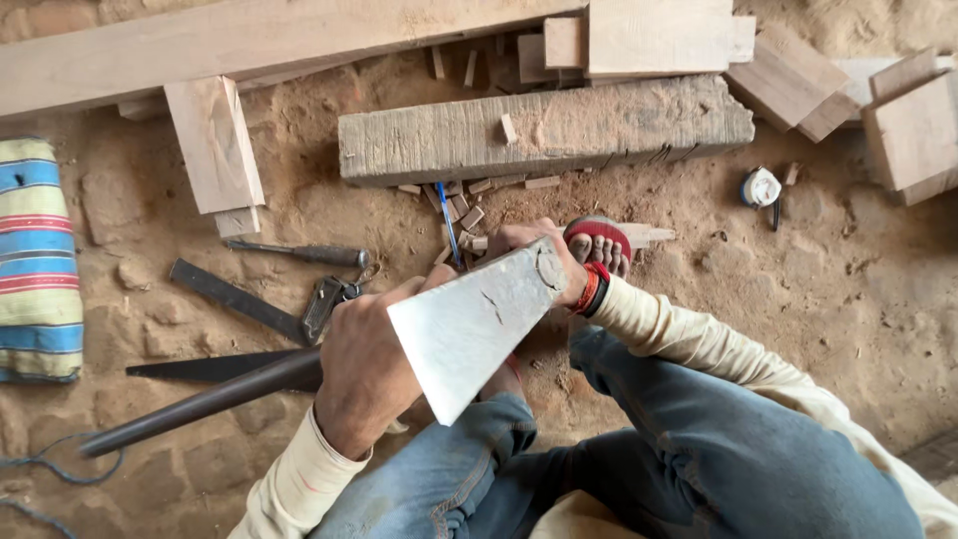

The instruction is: The person repeatedly strikes small wooden blocks with a hammer to split them into smaller pieces. They pick up each block, position it on a wooden beam, and strike it multiple times before moving to the next piece.

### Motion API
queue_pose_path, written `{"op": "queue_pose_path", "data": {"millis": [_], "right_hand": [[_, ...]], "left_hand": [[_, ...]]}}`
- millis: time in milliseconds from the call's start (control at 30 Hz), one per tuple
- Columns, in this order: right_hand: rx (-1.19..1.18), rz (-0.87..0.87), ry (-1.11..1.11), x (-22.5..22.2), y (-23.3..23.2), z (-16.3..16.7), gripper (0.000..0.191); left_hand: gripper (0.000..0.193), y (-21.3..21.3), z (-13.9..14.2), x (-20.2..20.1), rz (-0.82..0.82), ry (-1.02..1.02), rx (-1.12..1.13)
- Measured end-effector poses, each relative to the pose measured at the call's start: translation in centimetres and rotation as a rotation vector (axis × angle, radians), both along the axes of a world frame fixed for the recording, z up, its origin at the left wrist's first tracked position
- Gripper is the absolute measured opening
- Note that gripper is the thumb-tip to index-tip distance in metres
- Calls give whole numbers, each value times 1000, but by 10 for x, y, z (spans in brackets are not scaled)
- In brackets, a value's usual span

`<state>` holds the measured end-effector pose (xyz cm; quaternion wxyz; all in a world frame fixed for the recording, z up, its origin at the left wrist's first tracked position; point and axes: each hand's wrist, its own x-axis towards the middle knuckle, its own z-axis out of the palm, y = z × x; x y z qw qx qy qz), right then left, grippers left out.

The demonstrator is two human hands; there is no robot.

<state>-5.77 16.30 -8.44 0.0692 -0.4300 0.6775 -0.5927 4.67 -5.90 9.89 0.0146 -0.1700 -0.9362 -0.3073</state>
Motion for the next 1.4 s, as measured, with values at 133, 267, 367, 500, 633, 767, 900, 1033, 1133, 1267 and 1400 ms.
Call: {"op": "queue_pose_path", "data": {"millis": [133,267,367,500,633,767,900,1033,1133,1267,1400], "right_hand": [[-130,52,-84,5,6,-15,51],[-245,89,-99,8,5,-50,60],[-320,92,-89,11,3,-78,68],[-264,-134,13,10,-5,-86,61],[-311,-523,-86,-30,-15,-50,2],[-601,-655,-157,-55,3,2,11],[-199,-416,372,-79,34,28,17],[363,84,310,-86,35,-2,22],[894,135,453,-66,23,-54,50],[1255,126,531,-52,34,-117,62],[1165,-115,563,-63,57,-142,37]], "left_hand": [[19,7,8,4,-49,61,-8],[24,3,-6,0,-17,-91,-124],[28,-7,-33,-2,37,-130,-125],[25,-15,-70,23,59,328,52],[26,-15,-101,32,163,282,61],[22,-14,-117,26,211,190,38],[23,-13,-124,17,278,70,-34],[26,-14,-134,9,342,-156,-503],[18,-17,-143,7,267,138,-324],[31,-22,-154,9,204,536,-306],[37,-22,-160,13,187,676,-503]]}}
